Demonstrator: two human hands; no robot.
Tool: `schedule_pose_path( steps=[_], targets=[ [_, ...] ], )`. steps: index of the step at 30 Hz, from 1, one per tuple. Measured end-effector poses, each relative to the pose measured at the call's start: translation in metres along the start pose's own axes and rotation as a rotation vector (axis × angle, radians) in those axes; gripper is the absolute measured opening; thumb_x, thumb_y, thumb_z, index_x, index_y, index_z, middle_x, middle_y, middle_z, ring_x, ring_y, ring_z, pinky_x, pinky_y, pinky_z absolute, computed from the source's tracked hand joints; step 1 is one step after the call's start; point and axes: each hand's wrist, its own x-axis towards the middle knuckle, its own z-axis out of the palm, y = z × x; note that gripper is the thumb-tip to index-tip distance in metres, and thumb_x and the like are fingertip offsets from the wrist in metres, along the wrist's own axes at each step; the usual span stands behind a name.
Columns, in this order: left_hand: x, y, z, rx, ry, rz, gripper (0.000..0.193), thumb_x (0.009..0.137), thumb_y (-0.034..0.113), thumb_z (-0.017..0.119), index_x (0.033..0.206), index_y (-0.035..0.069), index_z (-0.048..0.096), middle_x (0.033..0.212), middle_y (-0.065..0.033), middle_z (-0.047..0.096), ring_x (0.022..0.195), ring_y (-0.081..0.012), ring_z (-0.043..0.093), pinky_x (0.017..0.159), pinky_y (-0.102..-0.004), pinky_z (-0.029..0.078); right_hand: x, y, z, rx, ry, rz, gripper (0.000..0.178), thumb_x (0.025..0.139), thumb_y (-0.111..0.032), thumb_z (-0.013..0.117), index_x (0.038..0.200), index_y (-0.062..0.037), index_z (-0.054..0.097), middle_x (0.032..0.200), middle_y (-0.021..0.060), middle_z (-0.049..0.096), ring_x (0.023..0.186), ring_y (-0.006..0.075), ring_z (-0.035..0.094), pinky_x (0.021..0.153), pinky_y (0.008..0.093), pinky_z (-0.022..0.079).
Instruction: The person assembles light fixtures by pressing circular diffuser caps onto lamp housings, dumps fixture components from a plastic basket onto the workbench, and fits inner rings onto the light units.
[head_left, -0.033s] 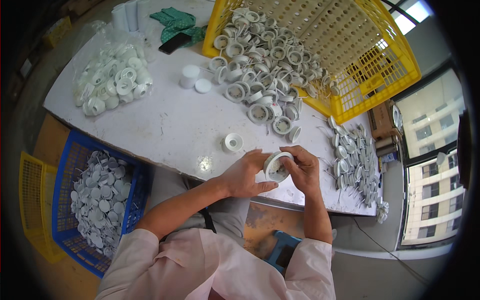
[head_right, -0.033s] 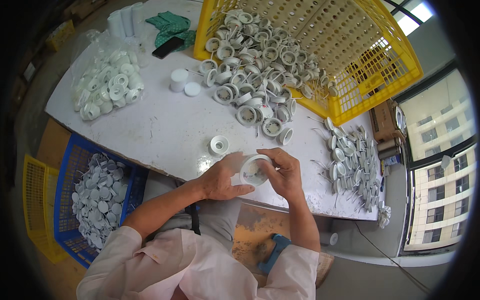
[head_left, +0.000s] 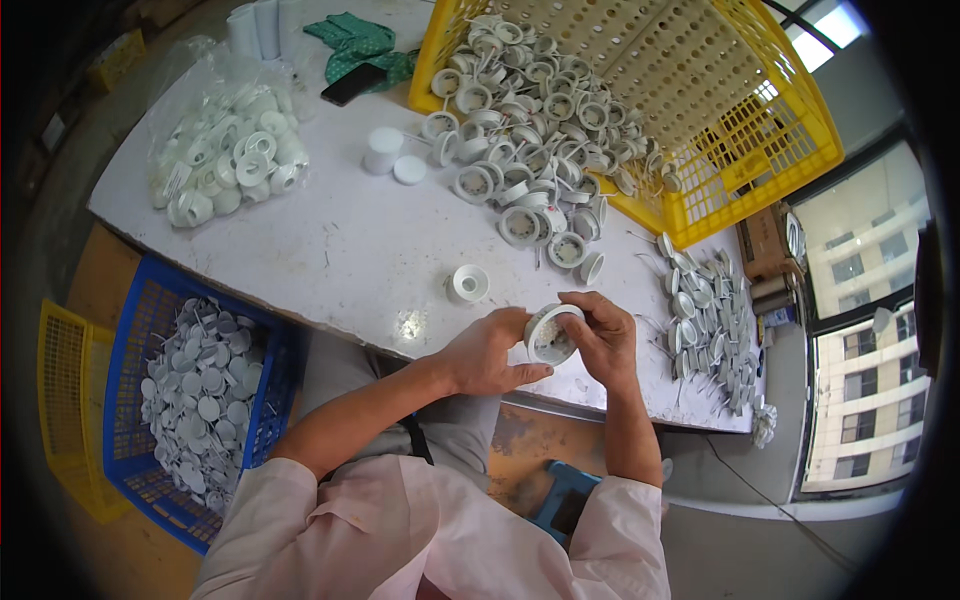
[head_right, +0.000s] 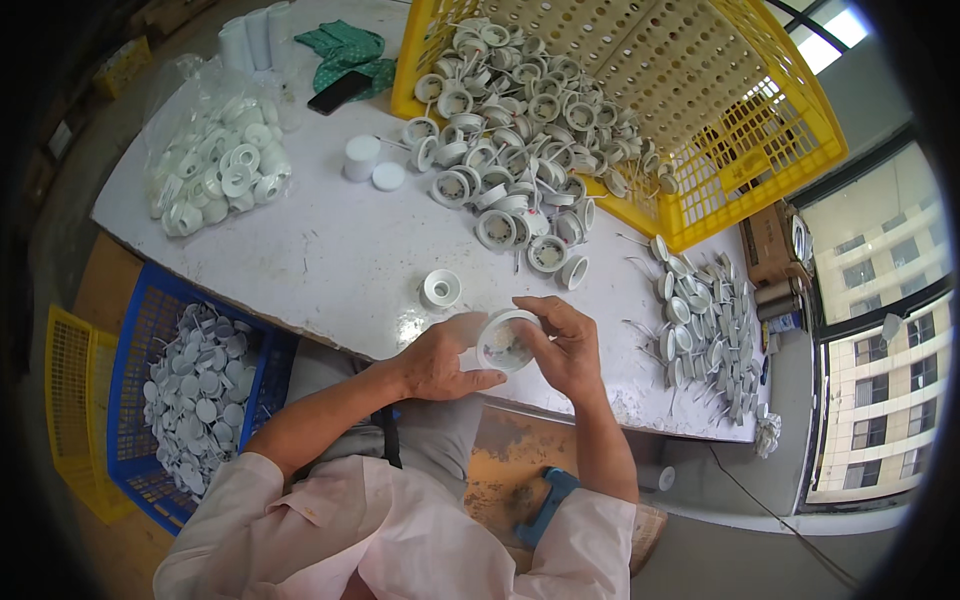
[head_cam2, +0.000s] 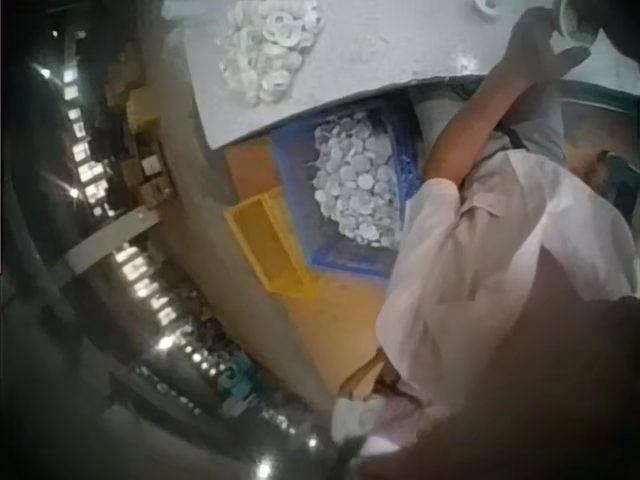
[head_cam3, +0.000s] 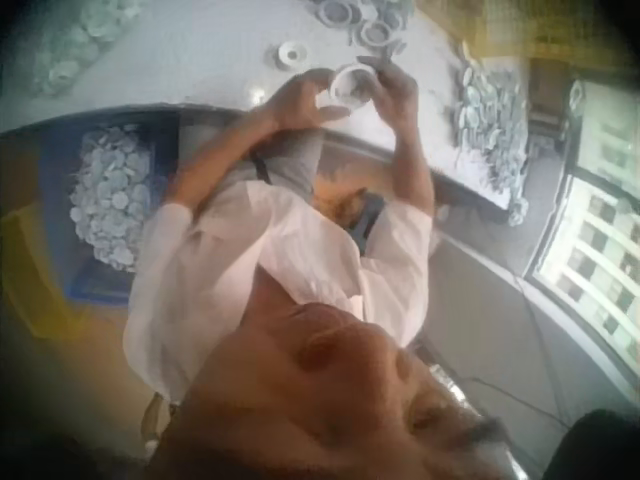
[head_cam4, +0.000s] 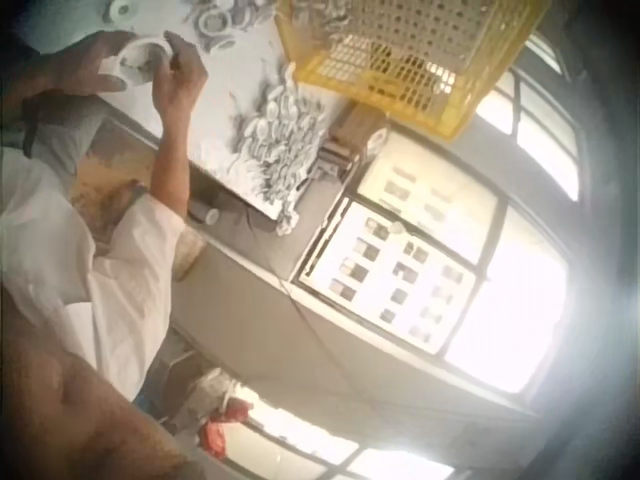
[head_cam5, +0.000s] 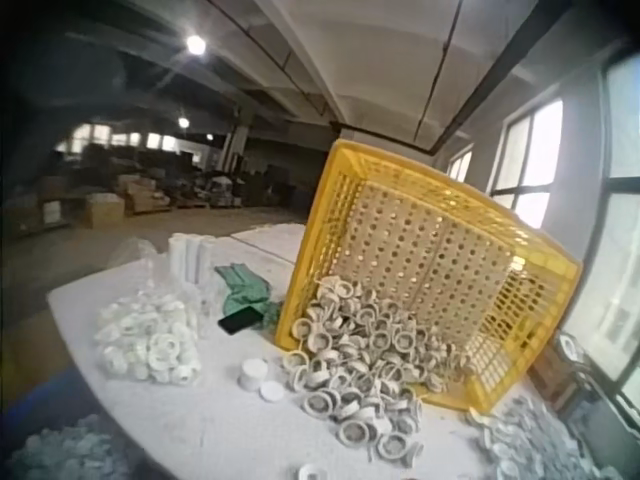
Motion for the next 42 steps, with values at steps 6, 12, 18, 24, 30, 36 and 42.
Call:
schedule_pose_path(
  steps=[6,12,18,24,30,36,42],
  targets=[
    [-0.043,-0.007,-0.002,-0.119,0.135,-0.149,0.037,0.082,0.024,0.067,0.11,0.002,0.061,0.103,-0.0193,0.064,0.098,-0.0332,0.062,0.087,-0.0388,0.048,-0.013,0.007,0.052,0.155,-0.027,0.295,0.026,0.086,-0.008,0.063,0.109,0.0054,0.06,0.086,0.0064,0.066,0.072,0.0084,0.06,0.063,0.0236,0.051],
    [-0.078,-0.007,0.0,-0.223,0.239,-0.335,0.033,0.083,0.012,0.068,0.112,0.0,0.058,0.092,-0.0119,0.066,0.081,-0.0142,0.062,0.072,-0.0287,0.05,-0.022,0.013,0.089,0.152,-0.098,0.283,0.023,0.09,-0.011,0.059,0.108,0.004,0.061,0.083,0.0063,0.066,0.069,0.0088,0.06,0.061,0.0246,0.05],
    [-0.109,-0.042,0.002,-0.304,0.296,-0.303,0.033,0.088,0.013,0.065,0.115,-0.003,0.055,0.096,-0.008,0.065,0.083,-0.0115,0.062,0.073,-0.0257,0.05,-0.016,0.02,0.108,0.194,-0.194,0.475,0.029,0.088,-0.013,0.064,0.111,0.004,0.061,0.086,0.0086,0.067,0.073,0.0103,0.06,0.064,0.0255,0.051],
    [-0.122,-0.067,-0.013,-0.56,0.359,-0.579,0.03,0.095,0.016,0.055,0.119,-0.002,0.053,0.098,-0.0066,0.062,0.084,-0.0112,0.064,0.066,-0.0206,0.051,0.031,0.061,0.106,-0.449,0.071,-0.044,0.054,0.074,-0.02,0.077,0.118,0.0045,0.058,0.111,0.0206,0.06,0.097,0.029,0.059,0.079,0.0359,0.05],
    [-0.132,-0.077,-0.019,-0.818,0.383,-0.695,0.031,0.096,0.017,0.054,0.12,-0.002,0.051,0.096,-0.0063,0.059,0.08,-0.0112,0.064,0.055,-0.0197,0.046,0.046,0.088,0.115,-0.664,0.059,-0.114,0.062,0.069,-0.025,0.081,0.12,0.0021,0.058,0.123,0.0201,0.053,0.109,0.0351,0.051,0.091,0.0413,0.046],
    [-0.121,-0.063,-0.029,-0.937,0.408,-0.675,0.037,0.097,0.015,0.052,0.128,-0.002,0.044,0.103,-0.008,0.056,0.079,-0.0137,0.065,0.052,-0.0185,0.043,0.044,0.092,0.114,-0.554,0.114,-0.116,0.059,0.068,-0.019,0.081,0.119,-0.0005,0.059,0.122,0.0174,0.054,0.113,0.0322,0.05,0.091,0.0398,0.046],
    [-0.119,-0.072,-0.024,-0.924,0.377,-0.675,0.039,0.096,0.014,0.053,0.13,-0.002,0.043,0.106,-0.0083,0.057,0.079,-0.0134,0.065,0.053,-0.0184,0.042,0.042,0.09,0.114,-0.377,0.178,-0.053,0.052,0.07,-0.013,0.079,0.118,-0.0027,0.06,0.115,0.0159,0.06,0.103,0.028,0.058,0.086,0.037,0.049]
  ],
)
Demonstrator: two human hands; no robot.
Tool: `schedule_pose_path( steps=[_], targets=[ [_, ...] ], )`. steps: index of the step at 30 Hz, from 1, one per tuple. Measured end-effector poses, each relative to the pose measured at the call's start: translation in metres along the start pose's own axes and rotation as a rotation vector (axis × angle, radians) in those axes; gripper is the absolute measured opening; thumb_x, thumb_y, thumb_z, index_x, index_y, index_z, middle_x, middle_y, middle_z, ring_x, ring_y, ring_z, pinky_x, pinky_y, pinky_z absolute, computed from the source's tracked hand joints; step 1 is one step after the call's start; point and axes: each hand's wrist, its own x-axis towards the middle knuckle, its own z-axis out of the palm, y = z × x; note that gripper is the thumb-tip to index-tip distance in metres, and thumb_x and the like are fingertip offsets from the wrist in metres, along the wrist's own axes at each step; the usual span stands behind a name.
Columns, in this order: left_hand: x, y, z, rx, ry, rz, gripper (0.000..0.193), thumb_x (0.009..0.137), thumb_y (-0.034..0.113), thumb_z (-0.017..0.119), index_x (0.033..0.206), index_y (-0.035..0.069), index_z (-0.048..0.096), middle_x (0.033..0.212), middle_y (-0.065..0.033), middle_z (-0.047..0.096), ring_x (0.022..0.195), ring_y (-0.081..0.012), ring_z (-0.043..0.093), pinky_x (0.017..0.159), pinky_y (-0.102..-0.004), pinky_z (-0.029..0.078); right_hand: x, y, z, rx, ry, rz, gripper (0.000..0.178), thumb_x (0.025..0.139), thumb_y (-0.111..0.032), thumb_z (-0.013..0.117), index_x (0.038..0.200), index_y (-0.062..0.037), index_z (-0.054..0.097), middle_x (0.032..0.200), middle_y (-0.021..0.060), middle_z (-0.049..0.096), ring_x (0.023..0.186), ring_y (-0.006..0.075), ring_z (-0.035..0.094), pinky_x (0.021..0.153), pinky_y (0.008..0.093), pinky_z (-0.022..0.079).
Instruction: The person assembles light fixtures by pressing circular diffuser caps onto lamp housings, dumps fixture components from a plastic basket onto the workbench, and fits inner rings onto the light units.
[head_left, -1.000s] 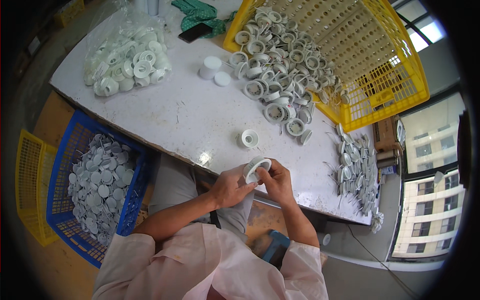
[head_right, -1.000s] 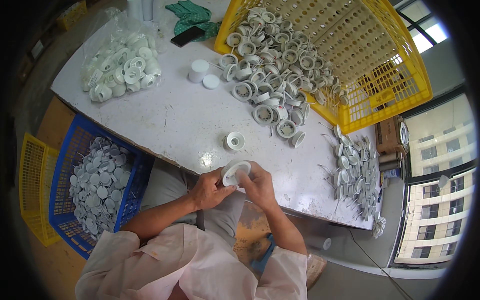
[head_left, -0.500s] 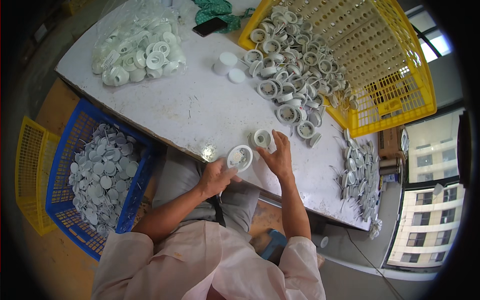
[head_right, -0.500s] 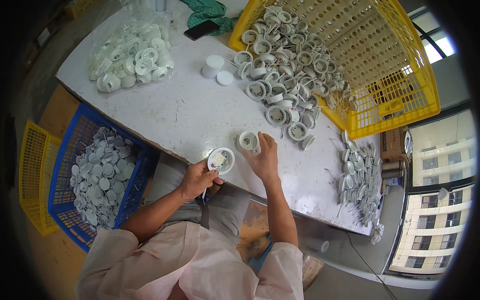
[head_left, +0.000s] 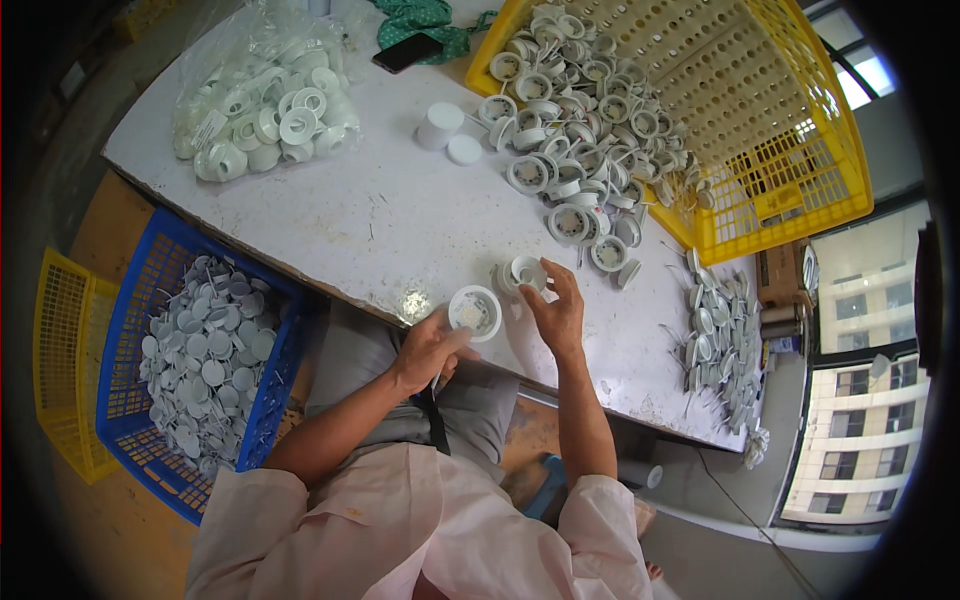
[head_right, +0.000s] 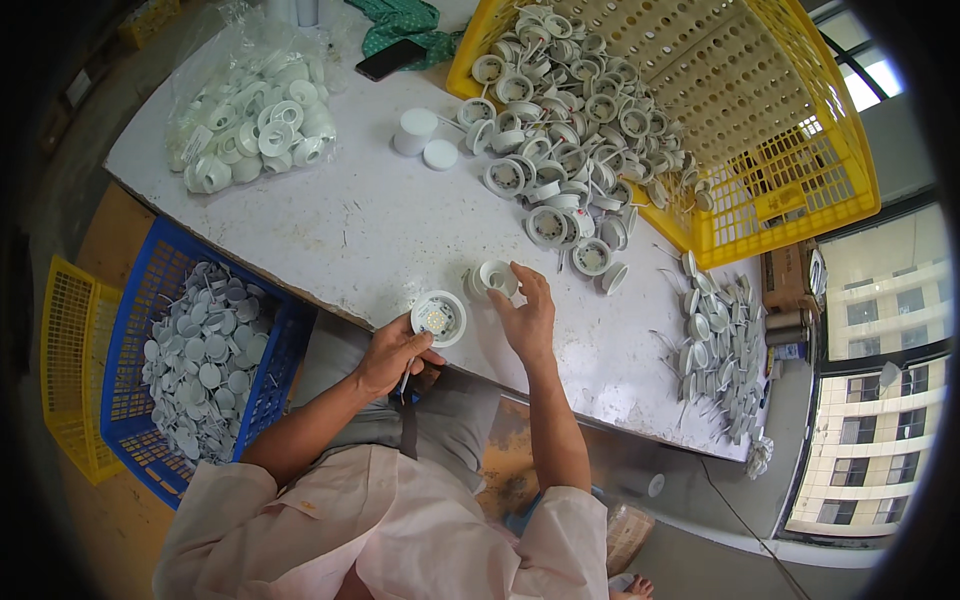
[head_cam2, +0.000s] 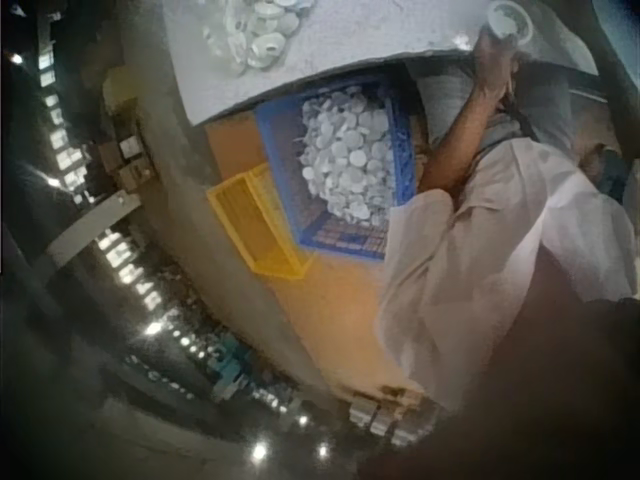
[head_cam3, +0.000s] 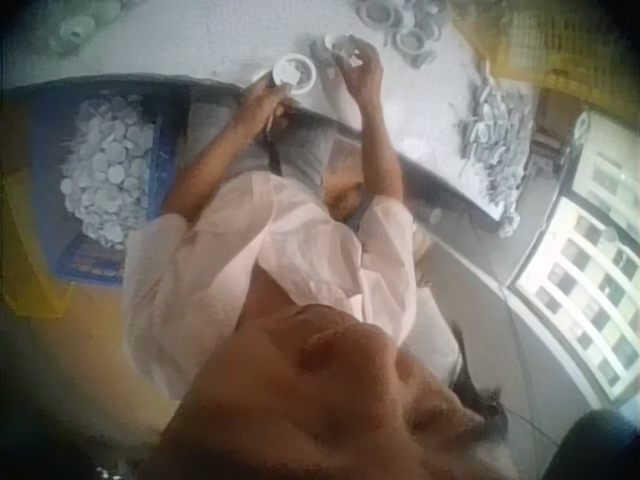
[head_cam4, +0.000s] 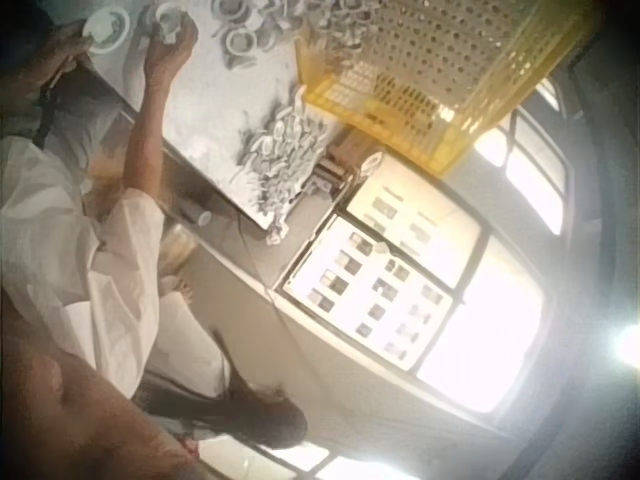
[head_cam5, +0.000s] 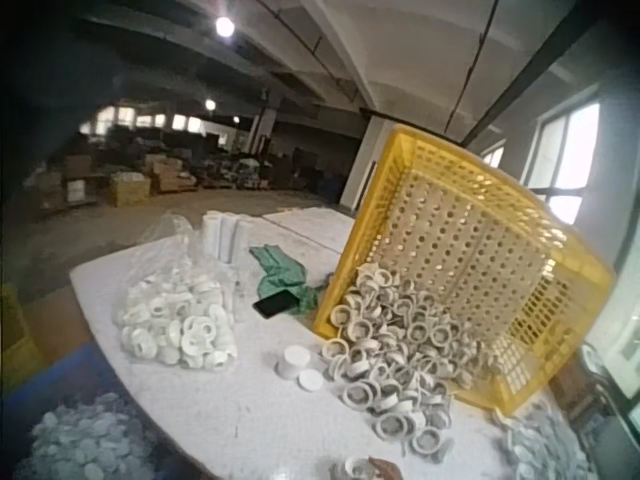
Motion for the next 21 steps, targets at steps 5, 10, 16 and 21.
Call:
schedule_pose_path(
  steps=[5,10,16,21],
  targets=[
    [0.006,0.002,0.004,0.012,0.018,0.031,0.036,0.094,0.015,0.056,0.125,-0.003,0.048,0.1,-0.0078,0.06,0.075,-0.0104,0.061,0.058,-0.0195,0.044,-0.01,-0.008,-0.012,0.156,0.054,0.028,0.046,0.075,-0.009,0.075,0.118,-0.0025,0.06,0.11,0.0136,0.063,0.096,0.0223,0.062,0.081,0.0334,0.051],
    [0.009,0.001,0.007,0.059,0.034,0.11,0.035,0.093,0.018,0.06,0.119,-0.003,0.052,0.095,-0.007,0.062,0.072,-0.0079,0.056,0.059,-0.0206,0.043,-0.029,-0.041,-0.02,0.313,-0.147,-0.074,0.055,0.068,-0.004,0.078,0.12,-0.0039,0.059,0.118,0.0141,0.058,0.106,0.0246,0.059,0.085,0.0341,0.05],
    [0.01,0.003,0.016,0.079,0.013,0.094,0.04,0.088,0.011,0.062,0.122,-0.007,0.049,0.105,-0.0084,0.062,0.09,-0.0141,0.063,0.082,-0.0263,0.053,-0.038,-0.062,-0.023,0.184,-0.244,-0.069,0.063,0.065,-0.011,0.082,0.123,-0.0052,0.058,0.122,0.0136,0.054,0.112,0.027,0.055,0.092,0.0357,0.047],
    [0.013,-0.003,0.015,0.189,0.053,0.193,0.037,0.088,0.017,0.061,0.117,-0.006,0.055,0.104,-0.0087,0.063,0.091,-0.0118,0.061,0.08,-0.0261,0.05,-0.039,-0.059,-0.017,0.184,-0.291,-0.047,0.067,0.065,-0.014,0.083,0.126,-0.0058,0.057,0.126,0.0143,0.052,0.116,0.0286,0.053,0.097,0.0375,0.045]
  ],
)
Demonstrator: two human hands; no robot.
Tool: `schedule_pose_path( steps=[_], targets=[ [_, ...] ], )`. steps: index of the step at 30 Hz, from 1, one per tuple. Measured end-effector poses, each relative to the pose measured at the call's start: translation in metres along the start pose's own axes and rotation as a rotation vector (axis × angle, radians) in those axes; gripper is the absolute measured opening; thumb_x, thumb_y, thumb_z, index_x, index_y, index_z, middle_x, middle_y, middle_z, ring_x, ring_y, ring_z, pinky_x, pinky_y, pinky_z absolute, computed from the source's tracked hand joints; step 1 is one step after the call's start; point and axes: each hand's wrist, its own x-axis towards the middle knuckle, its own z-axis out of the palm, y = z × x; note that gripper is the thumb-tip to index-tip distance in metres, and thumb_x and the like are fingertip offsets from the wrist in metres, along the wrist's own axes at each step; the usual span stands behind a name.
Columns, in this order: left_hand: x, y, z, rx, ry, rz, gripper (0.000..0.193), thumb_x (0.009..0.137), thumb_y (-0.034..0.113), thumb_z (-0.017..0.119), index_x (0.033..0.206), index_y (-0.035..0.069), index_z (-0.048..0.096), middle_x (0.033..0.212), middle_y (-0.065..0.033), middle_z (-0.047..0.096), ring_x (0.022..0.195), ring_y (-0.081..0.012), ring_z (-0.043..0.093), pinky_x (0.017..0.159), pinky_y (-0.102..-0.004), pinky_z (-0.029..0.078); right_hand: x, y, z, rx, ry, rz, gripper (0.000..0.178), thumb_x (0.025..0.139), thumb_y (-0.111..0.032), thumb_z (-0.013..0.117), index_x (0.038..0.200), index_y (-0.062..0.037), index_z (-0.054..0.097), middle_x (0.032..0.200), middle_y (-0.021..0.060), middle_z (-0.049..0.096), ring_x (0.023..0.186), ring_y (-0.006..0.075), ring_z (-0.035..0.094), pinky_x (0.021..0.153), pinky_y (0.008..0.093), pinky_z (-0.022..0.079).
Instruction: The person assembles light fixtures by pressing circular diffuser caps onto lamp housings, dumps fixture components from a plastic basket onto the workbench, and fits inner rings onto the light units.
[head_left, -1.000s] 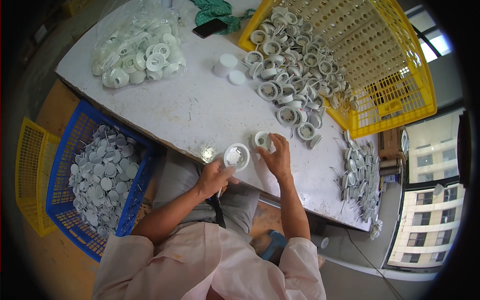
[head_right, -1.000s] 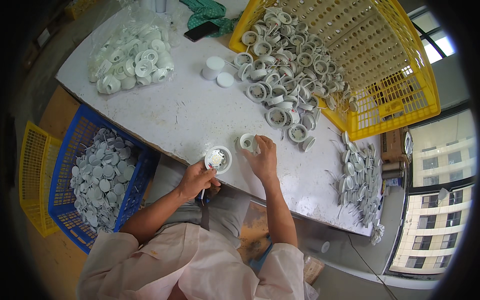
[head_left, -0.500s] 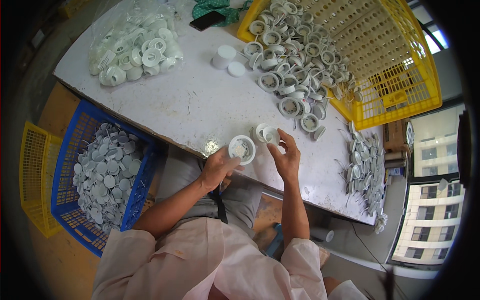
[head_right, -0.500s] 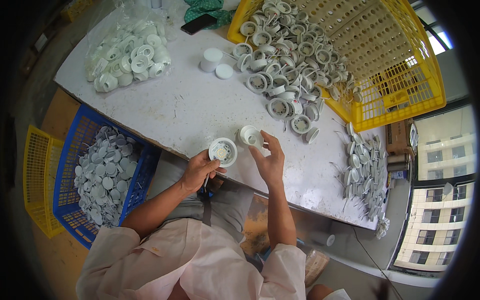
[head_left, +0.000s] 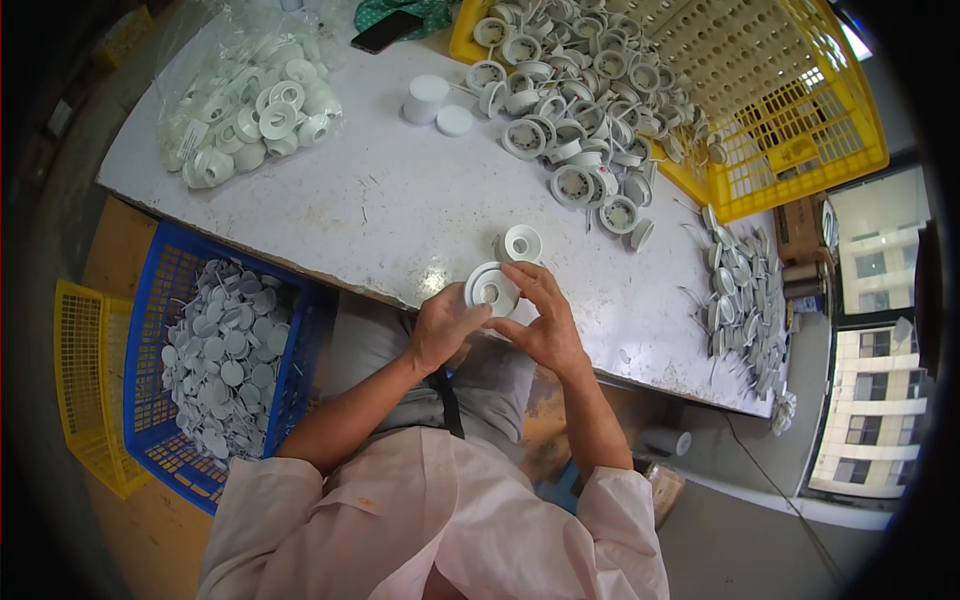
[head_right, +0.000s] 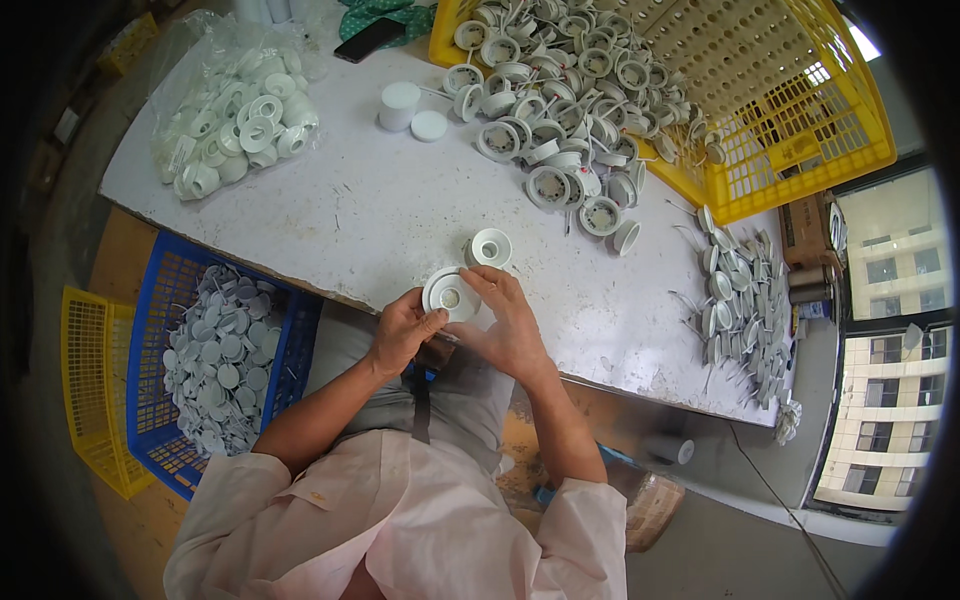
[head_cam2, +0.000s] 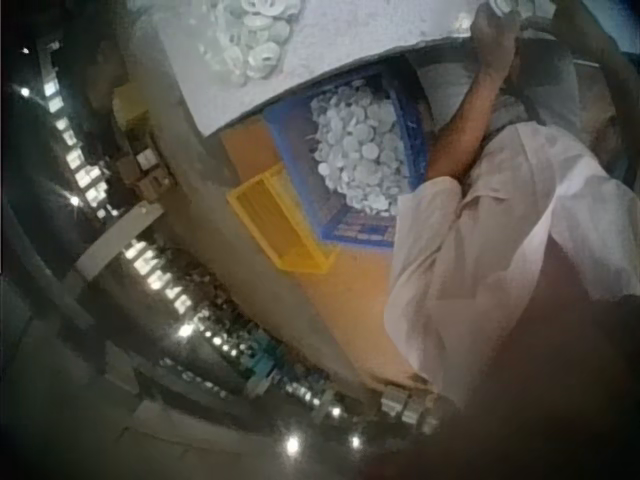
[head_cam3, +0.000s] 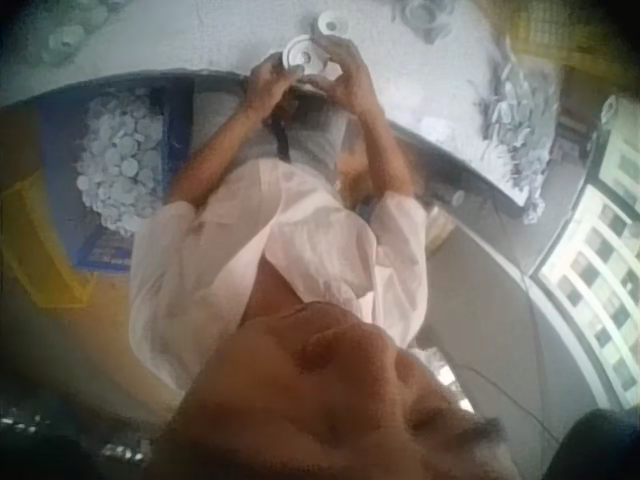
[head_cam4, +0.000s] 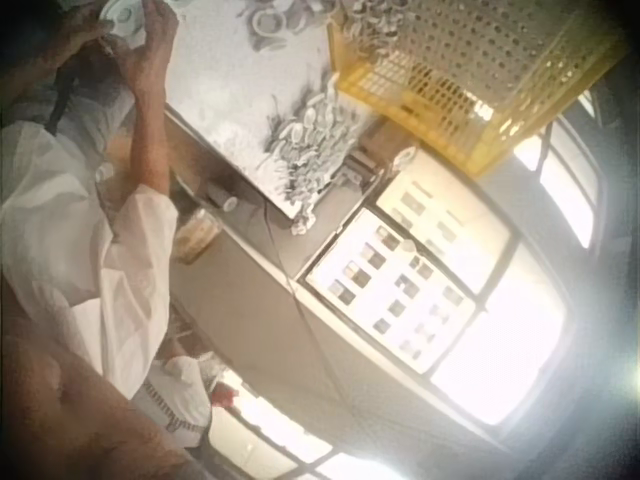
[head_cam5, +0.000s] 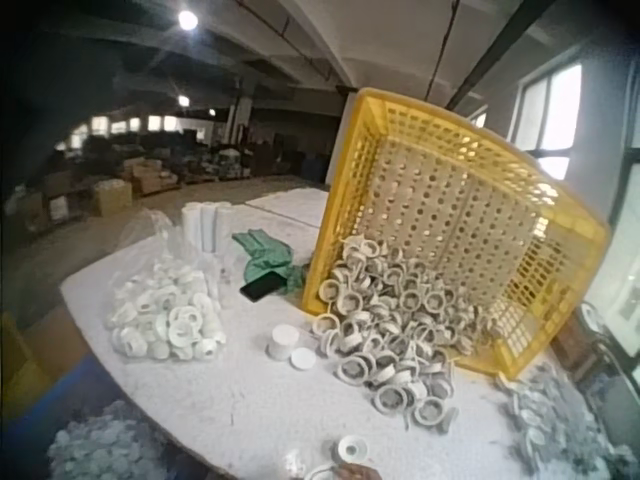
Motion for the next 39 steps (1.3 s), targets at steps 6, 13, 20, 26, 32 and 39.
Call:
schedule_pose_path(
  steps=[6,13,20,26,32,39],
  targets=[
    [-0.003,0.004,0.002,0.082,0.067,0.038,0.033,0.091,0.023,0.06,0.111,-0.004,0.059,0.078,-0.0003,0.058,0.062,-0.0043,0.046,0.055,-0.0204,0.038,-0.006,0.004,0.007,0.17,0.013,0.084,0.065,0.069,-0.011,0.08,0.13,-0.007,0.055,0.129,0.0135,0.051,0.112,0.0234,0.054,0.09,0.0335,0.049],
    [-0.005,-0.001,-0.003,0.197,0.066,-0.072,0.034,0.087,0.023,0.058,0.111,-0.002,0.059,0.09,-0.0067,0.065,0.082,-0.0096,0.059,0.072,-0.0261,0.049,-0.012,0.02,0.028,0.515,0.134,0.413,0.029,0.09,-0.009,0.062,0.117,0.0017,0.06,0.084,0.0042,0.065,0.071,0.0058,0.057,0.063,0.0216,0.047],
    [-0.005,-0.003,0.0,0.215,0.071,-0.041,0.034,0.087,0.024,0.055,0.111,-0.001,0.059,0.077,-0.0015,0.058,0.062,-0.0062,0.052,0.053,-0.0232,0.045,-0.013,0.016,0.035,0.462,0.192,0.38,0.025,0.09,-0.011,0.064,0.111,0.0014,0.063,0.071,0.0008,0.064,0.059,0.0029,0.053,0.054,0.0198,0.045],
    [-0.002,-0.005,-0.007,0.156,-0.002,-0.115,0.032,0.088,0.022,0.055,0.11,-0.001,0.059,0.073,-0.0006,0.057,0.06,-0.0059,0.051,0.051,-0.0232,0.043,-0.013,0.019,0.036,0.427,0.221,0.427,0.024,0.09,-0.01,0.063,0.111,0.0011,0.064,0.067,-0.0005,0.063,0.056,0.0025,0.052,0.054,0.0194,0.044],
    [0.006,-0.011,-0.003,0.13,-0.104,-0.172,0.03,0.088,0.02,0.058,0.107,-0.003,0.059,0.072,-0.0007,0.057,0.058,-0.0053,0.05,0.049,-0.0241,0.041,-0.027,0.022,0.006,0.232,0.234,0.164,0.052,0.077,-0.013,0.073,0.125,-0.0015,0.055,0.117,0.0138,0.058,0.09,0.0175,0.06,0.073,0.0288,0.051],
    [0.015,0.0,0.017,0.362,-0.152,-0.235,0.026,0.089,0.013,0.059,0.11,-0.003,0.059,0.075,-0.0017,0.06,0.059,-0.0058,0.051,0.05,-0.0234,0.042,-0.027,0.011,-0.011,-0.338,0.061,-0.174,0.068,0.06,-0.019,0.083,0.12,-0.0085,0.055,0.123,0.0162,0.053,0.11,0.0365,0.052,0.094,0.0433,0.043]
  ],
)
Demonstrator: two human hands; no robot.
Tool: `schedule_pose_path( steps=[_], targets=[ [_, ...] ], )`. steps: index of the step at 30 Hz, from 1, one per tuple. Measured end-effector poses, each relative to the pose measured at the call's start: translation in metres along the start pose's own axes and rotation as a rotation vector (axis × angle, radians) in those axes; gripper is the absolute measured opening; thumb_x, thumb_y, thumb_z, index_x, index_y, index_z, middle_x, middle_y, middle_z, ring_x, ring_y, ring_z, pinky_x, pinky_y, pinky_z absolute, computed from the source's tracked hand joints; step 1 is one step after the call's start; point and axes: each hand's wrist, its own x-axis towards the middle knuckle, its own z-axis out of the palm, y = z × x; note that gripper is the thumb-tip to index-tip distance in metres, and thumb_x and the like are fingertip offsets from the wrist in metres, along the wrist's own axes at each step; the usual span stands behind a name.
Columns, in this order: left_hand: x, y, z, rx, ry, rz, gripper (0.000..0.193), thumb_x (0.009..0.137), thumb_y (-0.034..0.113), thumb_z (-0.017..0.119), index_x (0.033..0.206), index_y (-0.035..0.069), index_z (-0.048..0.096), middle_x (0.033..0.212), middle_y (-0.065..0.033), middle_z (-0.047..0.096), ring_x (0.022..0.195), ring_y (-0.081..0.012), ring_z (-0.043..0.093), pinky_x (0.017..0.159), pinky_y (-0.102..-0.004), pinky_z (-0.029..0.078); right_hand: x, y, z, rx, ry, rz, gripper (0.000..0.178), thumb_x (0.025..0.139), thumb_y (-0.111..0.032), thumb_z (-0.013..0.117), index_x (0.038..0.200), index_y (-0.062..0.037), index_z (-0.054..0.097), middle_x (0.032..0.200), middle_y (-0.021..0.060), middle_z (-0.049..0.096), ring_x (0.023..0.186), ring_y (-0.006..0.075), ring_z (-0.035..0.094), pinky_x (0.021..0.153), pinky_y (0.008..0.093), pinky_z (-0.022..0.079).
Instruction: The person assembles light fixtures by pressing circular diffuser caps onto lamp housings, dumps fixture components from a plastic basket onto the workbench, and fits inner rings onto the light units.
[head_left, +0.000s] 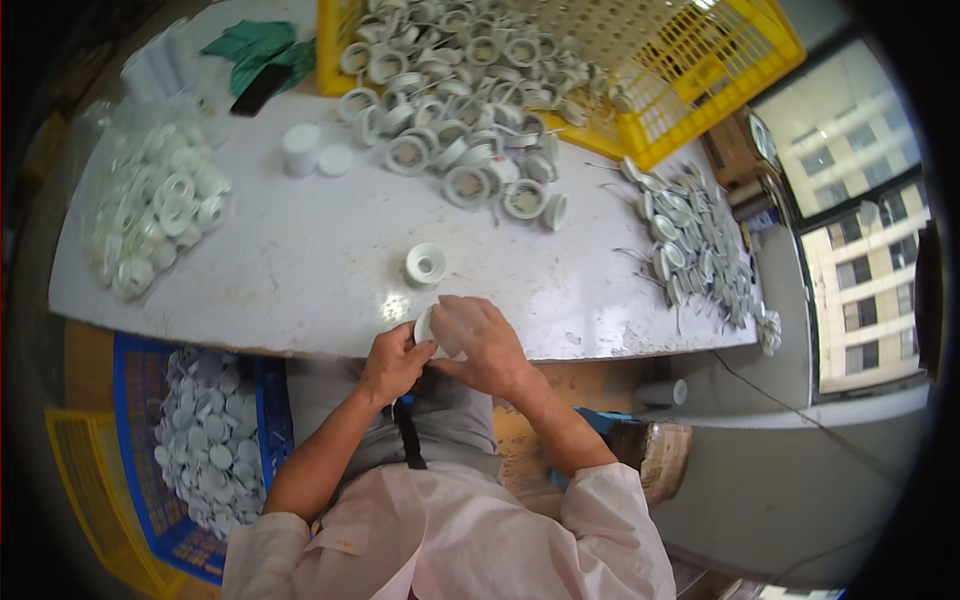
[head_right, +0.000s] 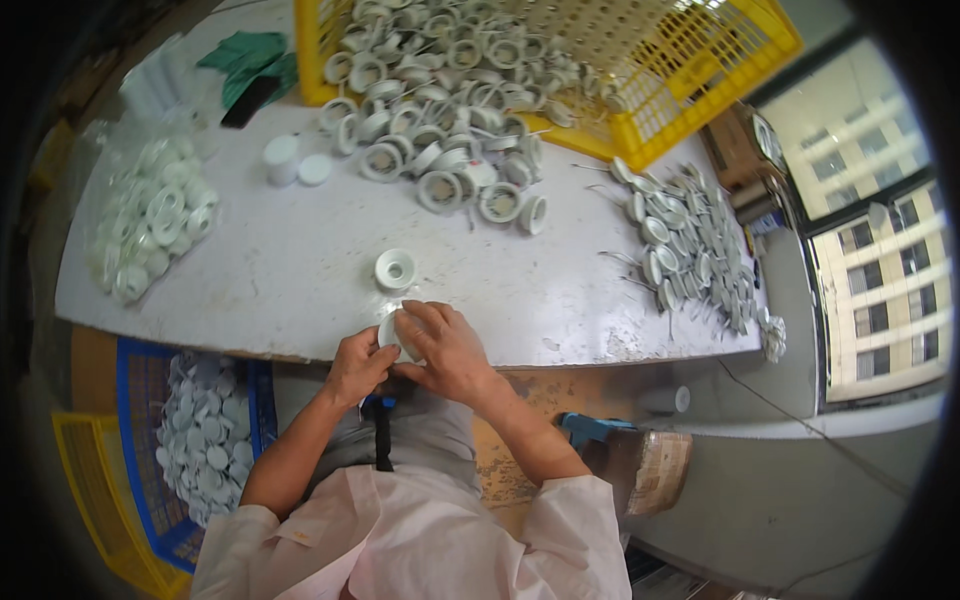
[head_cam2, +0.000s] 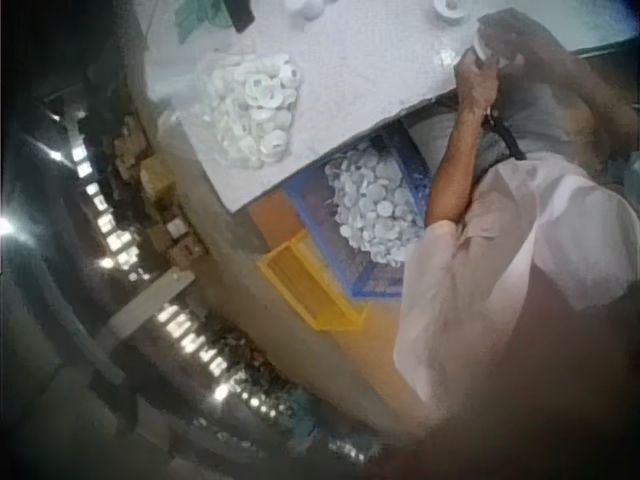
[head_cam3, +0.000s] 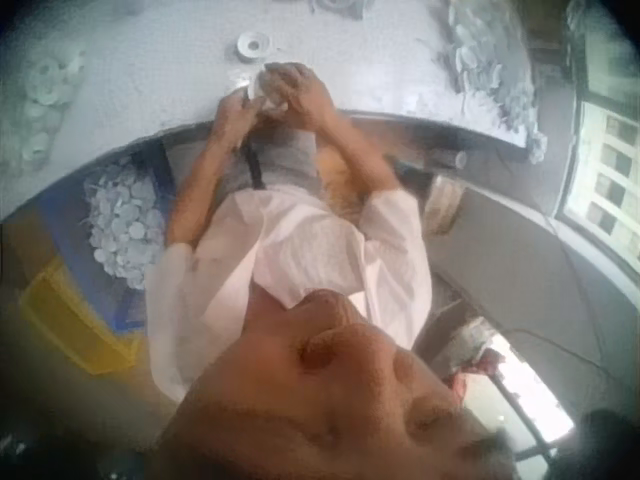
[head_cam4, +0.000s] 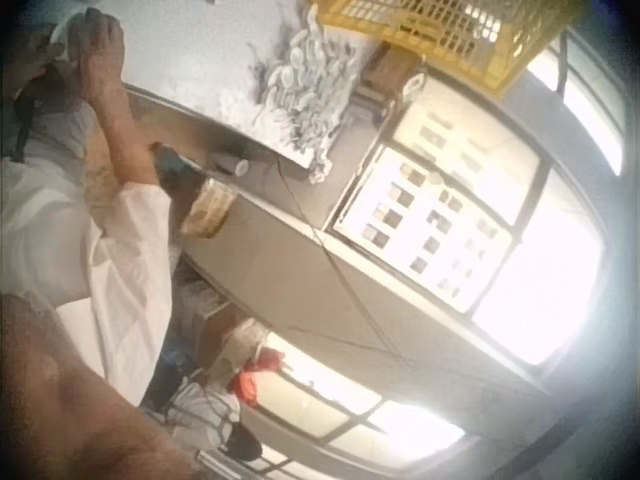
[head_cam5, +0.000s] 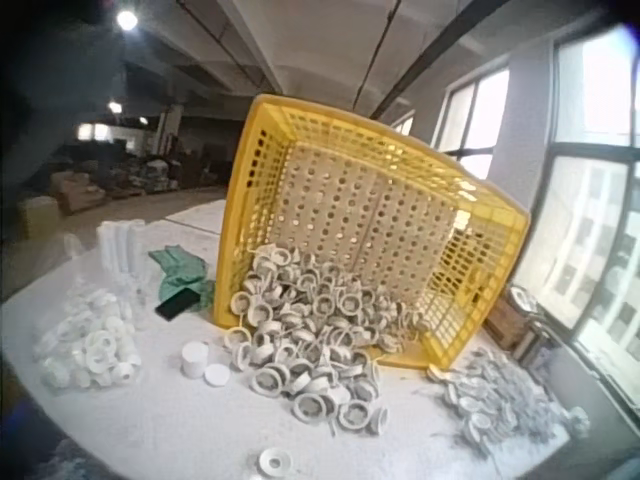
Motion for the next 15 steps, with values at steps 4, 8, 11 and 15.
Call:
schedule_pose_path(
  steps=[4,8,11,15],
  targets=[
    [0.019,0.008,0.029,-0.026,-0.1,0.004,0.024,0.091,0.008,0.056,0.112,-0.003,0.056,0.077,-0.0003,0.054,0.056,-0.0034,0.043,0.046,-0.0197,0.036,-0.016,0.019,-0.019,-0.077,0.018,0.048,0.066,0.061,-0.019,0.083,0.121,-0.0087,0.057,0.123,0.0155,0.053,0.109,0.0348,0.053,0.091,0.0423,0.045],
    [0.037,0.011,0.05,-0.068,-0.238,-0.067,0.029,0.092,0.008,0.057,0.118,-0.004,0.053,0.091,-0.0071,0.062,0.07,-0.01,0.059,0.052,-0.0203,0.043,-0.032,0.063,-0.053,0.014,0.074,0.167,0.063,0.064,-0.02,0.082,0.121,-0.0084,0.058,0.122,0.0151,0.055,0.111,0.0329,0.053,0.092,0.0407,0.046],
    [0.042,0.009,0.057,0.018,-0.25,-0.01,0.033,0.091,0.006,0.058,0.121,-0.004,0.05,0.108,-0.0138,0.063,0.087,-0.0166,0.066,0.059,-0.0215,0.049,-0.05,0.127,-0.08,-0.007,0.25,0.296,0.061,0.064,-0.021,0.081,0.119,-0.0072,0.059,0.119,0.0167,0.057,0.112,0.0332,0.053,0.094,0.0401,0.045],
    [0.053,-0.002,0.055,0.132,-0.219,0.022,0.033,0.091,0.004,0.056,0.122,-0.004,0.05,0.12,-0.0182,0.059,0.097,-0.0197,0.067,0.065,-0.0233,0.052,-0.054,0.207,-0.135,-0.279,0.38,0.424,0.059,0.064,-0.022,0.081,0.116,-0.0063,0.06,0.115,0.019,0.059,0.107,0.036,0.056,0.092,0.0414,0.047]
  ],
)
